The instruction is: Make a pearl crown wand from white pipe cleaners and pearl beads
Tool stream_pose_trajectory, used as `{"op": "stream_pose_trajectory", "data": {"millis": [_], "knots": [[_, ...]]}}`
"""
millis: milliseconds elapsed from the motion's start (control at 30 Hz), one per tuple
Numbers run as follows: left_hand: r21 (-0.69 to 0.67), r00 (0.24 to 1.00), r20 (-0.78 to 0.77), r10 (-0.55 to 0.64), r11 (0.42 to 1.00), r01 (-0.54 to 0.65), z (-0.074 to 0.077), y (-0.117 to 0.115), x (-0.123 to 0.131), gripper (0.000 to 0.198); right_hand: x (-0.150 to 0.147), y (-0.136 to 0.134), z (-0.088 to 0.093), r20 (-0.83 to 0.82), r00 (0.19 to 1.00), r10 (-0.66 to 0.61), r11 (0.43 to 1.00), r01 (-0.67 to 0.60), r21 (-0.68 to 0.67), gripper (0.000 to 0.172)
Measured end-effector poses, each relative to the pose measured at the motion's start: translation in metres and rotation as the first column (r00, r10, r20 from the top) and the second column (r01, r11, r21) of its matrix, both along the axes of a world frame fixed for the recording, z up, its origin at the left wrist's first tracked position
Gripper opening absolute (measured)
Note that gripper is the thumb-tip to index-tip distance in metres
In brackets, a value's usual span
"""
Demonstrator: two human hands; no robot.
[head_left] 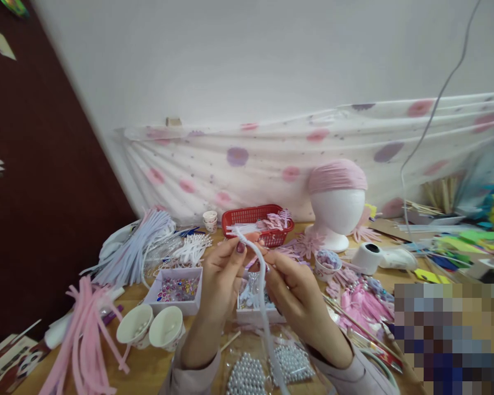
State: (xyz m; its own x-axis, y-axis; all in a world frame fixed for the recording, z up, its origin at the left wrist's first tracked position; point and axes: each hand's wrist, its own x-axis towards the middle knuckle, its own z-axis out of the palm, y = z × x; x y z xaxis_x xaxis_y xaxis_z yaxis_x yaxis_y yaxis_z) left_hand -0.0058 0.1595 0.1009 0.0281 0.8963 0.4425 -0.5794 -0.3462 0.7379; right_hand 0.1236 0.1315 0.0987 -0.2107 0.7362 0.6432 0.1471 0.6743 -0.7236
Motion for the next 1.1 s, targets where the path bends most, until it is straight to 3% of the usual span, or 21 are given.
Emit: {"op": "stream_pose_trajectory", "data": {"millis": [100, 233, 367, 533, 733, 833, 967, 1100], "knots": [[0.026, 0.998, -0.062, -0.031, 0.999, 0.033, -0.004, 0.003, 0.000, 0.019, 0.000, 0.002, 0.000, 0.002, 0.999, -0.042, 0.999, 0.042, 0.025, 0.017], [0.049, 0.988, -0.134, 0.071, 0.997, -0.065, -0.009, 0.003, -0.002, 0.015, 0.000, 0.004, -0.001, 0.073, 0.990, -0.121, 0.985, 0.111, 0.132, 0.017], [0.050, 0.983, -0.098, 0.156, 0.987, -0.152, -0.006, 0.002, -0.002, 0.010, 0.000, 0.005, 0.000, 0.133, 0.983, -0.127, 0.975, 0.099, 0.199, 0.019], [-0.029, 0.981, -0.045, 0.186, 0.982, -0.188, -0.002, 0.003, 0.001, 0.018, -0.002, 0.004, 0.001, 0.170, 0.973, -0.155, 0.962, 0.109, 0.252, 0.024], [-0.003, 0.966, -0.047, 0.254, 0.967, -0.254, -0.004, 0.000, 0.003, 0.022, -0.001, 0.007, -0.004, 0.216, 0.916, -0.338, 0.903, 0.251, 0.350, 0.025], [-0.018, 0.965, 0.000, 0.263, 0.965, -0.263, -0.005, -0.003, 0.002, 0.023, 0.001, 0.008, -0.006, 0.252, 0.890, -0.379, 0.877, 0.259, 0.404, 0.027], [-0.028, 0.969, 0.058, 0.241, 0.970, -0.240, -0.004, -0.003, -0.001, 0.024, 0.003, 0.007, -0.005, 0.257, 0.905, -0.339, 0.893, 0.224, 0.391, 0.027], [-0.002, 0.963, 0.034, 0.267, 0.964, -0.267, -0.001, 0.006, -0.007, 0.020, 0.005, 0.009, -0.002, 0.242, 0.930, -0.276, 0.940, 0.209, 0.271, 0.022]]}}
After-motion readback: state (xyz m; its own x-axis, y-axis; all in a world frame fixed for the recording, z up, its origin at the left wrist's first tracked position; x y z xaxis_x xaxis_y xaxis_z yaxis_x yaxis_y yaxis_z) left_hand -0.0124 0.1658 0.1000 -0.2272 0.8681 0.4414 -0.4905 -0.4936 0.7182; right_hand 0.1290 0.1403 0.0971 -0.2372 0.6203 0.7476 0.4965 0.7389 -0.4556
